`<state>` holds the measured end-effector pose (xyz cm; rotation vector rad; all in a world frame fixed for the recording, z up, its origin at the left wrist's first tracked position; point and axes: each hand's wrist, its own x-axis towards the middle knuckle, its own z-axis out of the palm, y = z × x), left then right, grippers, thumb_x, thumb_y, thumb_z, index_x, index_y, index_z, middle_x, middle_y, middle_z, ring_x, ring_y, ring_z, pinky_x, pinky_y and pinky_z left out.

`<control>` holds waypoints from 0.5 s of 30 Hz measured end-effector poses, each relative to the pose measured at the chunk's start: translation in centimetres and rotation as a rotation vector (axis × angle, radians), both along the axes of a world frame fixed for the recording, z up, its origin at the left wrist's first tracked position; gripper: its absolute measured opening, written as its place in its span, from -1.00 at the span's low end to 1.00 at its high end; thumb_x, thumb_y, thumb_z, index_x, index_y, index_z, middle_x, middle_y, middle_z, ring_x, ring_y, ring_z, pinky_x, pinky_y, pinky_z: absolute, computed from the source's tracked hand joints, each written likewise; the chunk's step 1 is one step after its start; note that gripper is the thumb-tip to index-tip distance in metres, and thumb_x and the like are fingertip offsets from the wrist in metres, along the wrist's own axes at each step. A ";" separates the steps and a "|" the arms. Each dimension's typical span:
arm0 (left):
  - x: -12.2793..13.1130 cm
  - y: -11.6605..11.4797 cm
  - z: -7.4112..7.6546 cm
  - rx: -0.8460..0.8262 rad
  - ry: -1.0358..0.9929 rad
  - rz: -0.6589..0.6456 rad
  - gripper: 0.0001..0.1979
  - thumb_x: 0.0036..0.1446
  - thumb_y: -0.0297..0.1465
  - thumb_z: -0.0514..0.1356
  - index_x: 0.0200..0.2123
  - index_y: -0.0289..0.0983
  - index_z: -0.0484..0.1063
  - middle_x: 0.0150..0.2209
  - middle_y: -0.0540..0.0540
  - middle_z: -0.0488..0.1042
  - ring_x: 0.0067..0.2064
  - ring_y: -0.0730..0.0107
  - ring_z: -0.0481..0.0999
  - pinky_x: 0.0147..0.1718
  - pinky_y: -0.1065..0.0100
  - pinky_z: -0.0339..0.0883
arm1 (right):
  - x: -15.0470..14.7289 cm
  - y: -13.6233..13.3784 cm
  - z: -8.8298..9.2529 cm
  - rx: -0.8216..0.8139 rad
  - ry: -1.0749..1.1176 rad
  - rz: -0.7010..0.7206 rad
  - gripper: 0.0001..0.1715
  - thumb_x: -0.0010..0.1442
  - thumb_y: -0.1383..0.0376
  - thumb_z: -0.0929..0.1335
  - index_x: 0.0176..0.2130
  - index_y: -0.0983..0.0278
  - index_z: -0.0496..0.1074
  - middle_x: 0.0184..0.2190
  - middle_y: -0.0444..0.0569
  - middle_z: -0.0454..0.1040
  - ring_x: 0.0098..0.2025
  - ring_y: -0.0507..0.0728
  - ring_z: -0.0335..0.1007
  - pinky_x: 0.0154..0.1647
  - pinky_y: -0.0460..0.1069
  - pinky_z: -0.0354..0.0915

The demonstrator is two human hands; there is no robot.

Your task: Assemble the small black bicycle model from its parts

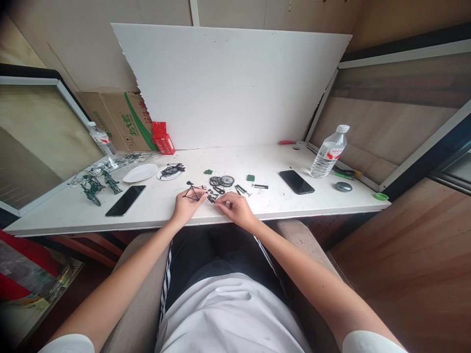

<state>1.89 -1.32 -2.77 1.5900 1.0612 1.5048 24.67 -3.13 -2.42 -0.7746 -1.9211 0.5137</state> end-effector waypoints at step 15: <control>-0.3 -0.5 1.7 -0.277 -0.261 -0.390 -0.52 0.26 -0.07 0.37 0.08 -0.27 0.68 0.37 -0.33 0.43 0.29 -0.12 0.46 0.07 0.14 0.42 | 0.0 0.2 -0.4 0.112 0.136 -0.161 -0.81 0.47 0.16 0.41 -0.11 0.15 0.63 -0.18 0.04 0.67 -0.16 0.20 0.58 -0.37 0.06 0.45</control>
